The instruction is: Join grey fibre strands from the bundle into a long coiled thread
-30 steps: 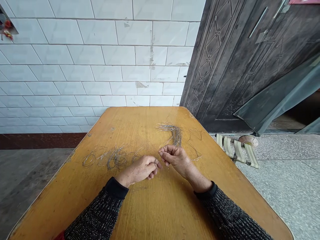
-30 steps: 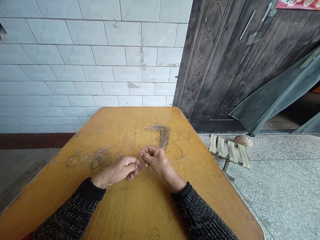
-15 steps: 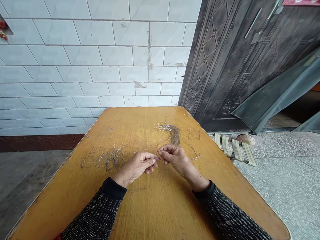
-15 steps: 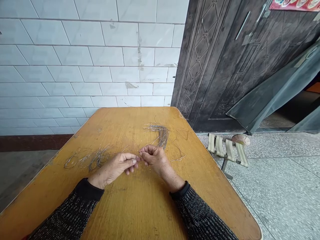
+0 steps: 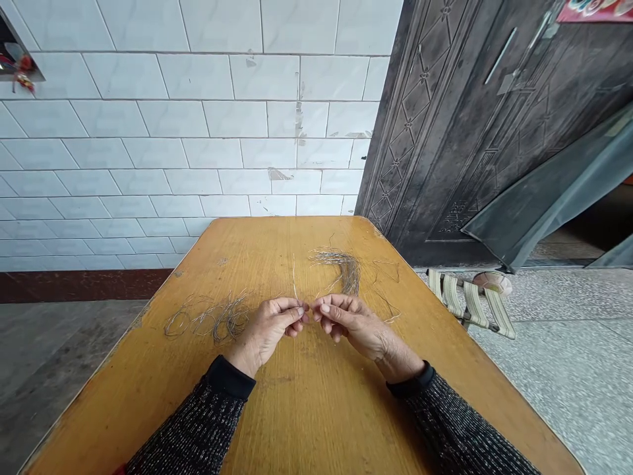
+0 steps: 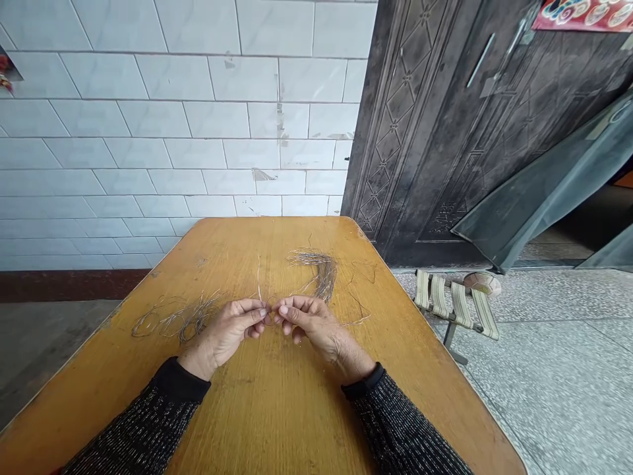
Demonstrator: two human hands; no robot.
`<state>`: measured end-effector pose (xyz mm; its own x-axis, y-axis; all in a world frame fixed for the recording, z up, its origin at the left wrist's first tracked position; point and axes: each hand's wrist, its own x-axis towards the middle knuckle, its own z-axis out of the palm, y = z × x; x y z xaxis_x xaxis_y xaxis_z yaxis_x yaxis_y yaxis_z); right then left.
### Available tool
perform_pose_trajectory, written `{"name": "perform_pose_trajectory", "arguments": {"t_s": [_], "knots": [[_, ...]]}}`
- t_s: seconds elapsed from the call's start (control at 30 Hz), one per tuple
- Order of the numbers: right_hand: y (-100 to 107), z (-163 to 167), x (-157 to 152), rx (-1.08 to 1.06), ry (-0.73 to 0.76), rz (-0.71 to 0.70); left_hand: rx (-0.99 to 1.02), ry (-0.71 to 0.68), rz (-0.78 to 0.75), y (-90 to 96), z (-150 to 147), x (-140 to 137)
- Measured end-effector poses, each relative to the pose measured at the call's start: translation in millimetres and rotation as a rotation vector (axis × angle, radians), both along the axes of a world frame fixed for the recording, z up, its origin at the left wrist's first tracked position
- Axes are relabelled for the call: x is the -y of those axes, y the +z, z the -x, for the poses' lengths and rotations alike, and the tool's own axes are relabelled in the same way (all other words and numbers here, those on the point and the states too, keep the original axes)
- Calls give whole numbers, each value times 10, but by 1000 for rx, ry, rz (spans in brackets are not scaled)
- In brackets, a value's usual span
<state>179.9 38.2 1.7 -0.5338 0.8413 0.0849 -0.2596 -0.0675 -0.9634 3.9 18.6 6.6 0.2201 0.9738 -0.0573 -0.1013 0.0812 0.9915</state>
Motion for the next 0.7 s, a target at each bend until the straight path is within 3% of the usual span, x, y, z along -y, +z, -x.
{"name": "perform_pose_trajectory", "arguments": {"t_s": [0.33,0.7], "knots": [[25,72,46,-286,9,158,459,-85,215,4,-7,19],[48,116,73,-365,-26,264,663,-148,254,-13,-34,30]]}}
